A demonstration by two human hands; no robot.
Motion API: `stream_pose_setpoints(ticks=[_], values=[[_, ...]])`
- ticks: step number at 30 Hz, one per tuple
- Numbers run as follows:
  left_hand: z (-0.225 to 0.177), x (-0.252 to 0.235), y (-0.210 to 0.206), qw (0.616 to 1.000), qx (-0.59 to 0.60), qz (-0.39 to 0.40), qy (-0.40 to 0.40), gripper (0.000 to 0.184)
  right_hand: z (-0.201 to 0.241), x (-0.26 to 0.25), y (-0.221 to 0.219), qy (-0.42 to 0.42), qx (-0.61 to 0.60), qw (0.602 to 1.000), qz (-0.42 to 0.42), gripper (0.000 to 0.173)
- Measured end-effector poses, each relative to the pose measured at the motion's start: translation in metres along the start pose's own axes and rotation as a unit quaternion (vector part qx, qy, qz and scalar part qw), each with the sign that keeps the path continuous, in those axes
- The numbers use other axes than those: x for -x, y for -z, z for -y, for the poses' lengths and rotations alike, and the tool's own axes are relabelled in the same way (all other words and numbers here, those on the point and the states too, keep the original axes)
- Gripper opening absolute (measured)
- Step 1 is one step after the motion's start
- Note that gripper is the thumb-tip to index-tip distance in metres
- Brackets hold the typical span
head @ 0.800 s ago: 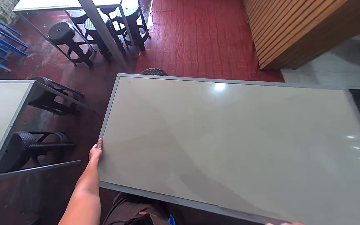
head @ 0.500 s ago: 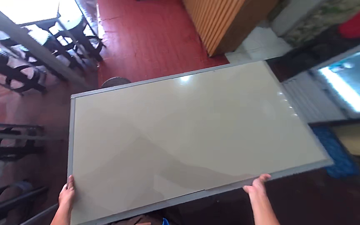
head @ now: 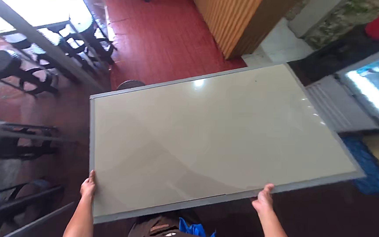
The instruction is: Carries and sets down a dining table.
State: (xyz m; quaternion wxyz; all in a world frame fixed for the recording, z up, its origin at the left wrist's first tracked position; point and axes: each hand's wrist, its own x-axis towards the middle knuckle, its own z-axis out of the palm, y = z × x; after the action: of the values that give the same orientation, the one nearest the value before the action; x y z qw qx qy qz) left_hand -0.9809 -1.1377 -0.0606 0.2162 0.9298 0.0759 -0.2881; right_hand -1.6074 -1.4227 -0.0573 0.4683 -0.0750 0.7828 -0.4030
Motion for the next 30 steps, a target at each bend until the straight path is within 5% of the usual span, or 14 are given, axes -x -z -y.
stream_pose_setpoints(ticks=[5,12,22,30], values=[[-0.015,0.014,0.007,0.999,-0.003,0.049,-0.007,0.073,0.001,0.005,0.007,0.008,0.027,0.999,0.026,0.074],[0.022,0.029,0.002,0.996,0.002,0.087,-0.018,0.072,0.012,0.002,0.028,0.013,-0.049,0.986,0.156,0.065],[0.025,0.049,-0.009,0.998,-0.021,0.051,-0.015,0.073,0.010,-0.015,0.032,0.075,0.039,0.995,0.055,0.072],[0.016,0.064,-0.038,0.999,-0.028,0.010,-0.032,0.078,0.037,-0.048,0.016,0.061,-0.027,0.995,0.070,0.075]])
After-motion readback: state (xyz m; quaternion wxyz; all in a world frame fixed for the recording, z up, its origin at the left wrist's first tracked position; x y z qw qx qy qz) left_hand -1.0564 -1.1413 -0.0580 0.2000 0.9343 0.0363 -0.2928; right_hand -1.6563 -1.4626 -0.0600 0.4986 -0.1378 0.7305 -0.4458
